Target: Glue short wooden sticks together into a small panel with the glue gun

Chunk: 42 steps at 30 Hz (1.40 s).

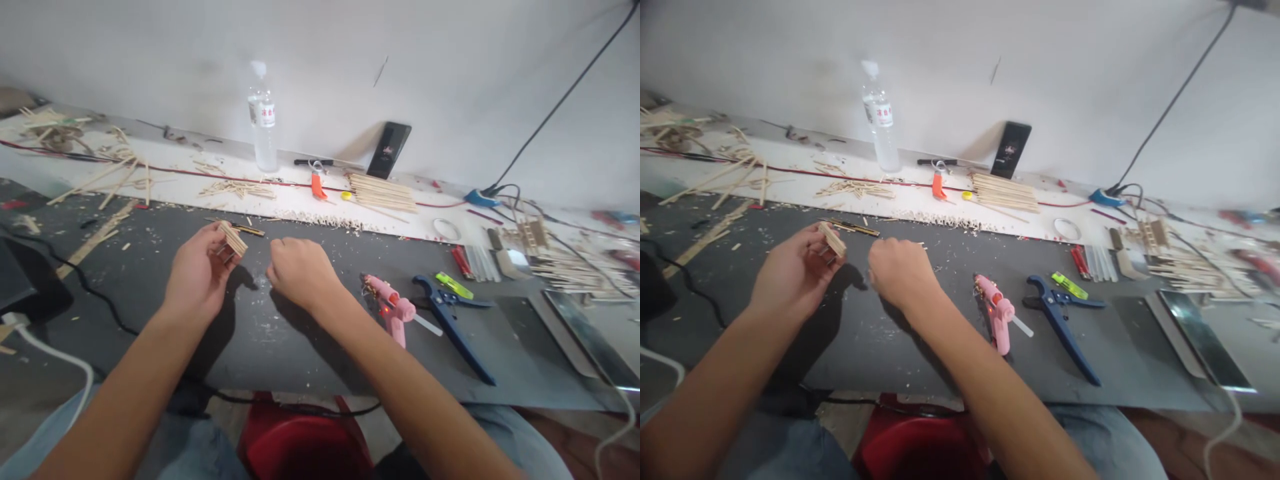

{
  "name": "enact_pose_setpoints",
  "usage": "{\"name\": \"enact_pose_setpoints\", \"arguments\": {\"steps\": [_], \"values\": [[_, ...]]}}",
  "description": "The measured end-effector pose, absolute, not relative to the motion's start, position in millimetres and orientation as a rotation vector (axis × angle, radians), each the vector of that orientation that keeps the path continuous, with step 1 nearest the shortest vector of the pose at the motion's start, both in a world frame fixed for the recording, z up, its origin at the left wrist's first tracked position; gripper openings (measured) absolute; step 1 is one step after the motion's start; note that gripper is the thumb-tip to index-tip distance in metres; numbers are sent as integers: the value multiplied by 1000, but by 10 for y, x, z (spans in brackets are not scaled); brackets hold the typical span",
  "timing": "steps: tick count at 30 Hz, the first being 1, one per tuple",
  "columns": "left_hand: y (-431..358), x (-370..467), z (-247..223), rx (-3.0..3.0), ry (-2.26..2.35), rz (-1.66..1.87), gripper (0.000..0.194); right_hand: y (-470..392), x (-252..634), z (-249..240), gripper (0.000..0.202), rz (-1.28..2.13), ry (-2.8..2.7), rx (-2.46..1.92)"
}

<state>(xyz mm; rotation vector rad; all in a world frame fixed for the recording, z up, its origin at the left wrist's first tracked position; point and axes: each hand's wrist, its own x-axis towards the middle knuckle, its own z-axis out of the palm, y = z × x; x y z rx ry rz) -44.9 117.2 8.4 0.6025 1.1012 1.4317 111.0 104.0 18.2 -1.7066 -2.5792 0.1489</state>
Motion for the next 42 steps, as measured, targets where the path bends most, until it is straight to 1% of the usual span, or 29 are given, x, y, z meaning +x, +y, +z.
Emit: {"name": "enact_pose_setpoints", "arguments": {"steps": [2,4,7,10,16,22,28,35,38,42], "values": [[1072,-405,59,642,1103,1398,8,678,1219,87,13,188,-2411,-1698],[932,-343,4,697,1113,1343,14,304,1367,-78,7,253,-2285,-1659],[690,-250,-111,813,1128,1199,23,-105,1605,-352,12,326,-2102,-1602],[482,-202,-212,960,1142,1045,22,-270,1766,-506,13,403,-1992,-1528],[257,-220,-290,1271,1172,818,5,-312,1847,-449,14,445,-1869,-1463],[244,-250,-353,1649,1201,659,2,-306,1802,-413,10,569,-1813,-1463],[228,-280,-380,1835,1196,626,12,-240,1745,-395,15,641,-1847,-1473],[212,-263,-346,1863,1197,619,13,-251,1764,-405,14,692,-1839,-1543],[214,-262,-351,1857,1205,622,9,-260,1763,-418,14,674,-1859,-1537],[214,-257,-362,1832,1206,643,9,-265,1753,-415,14,678,-1878,-1535]]}}
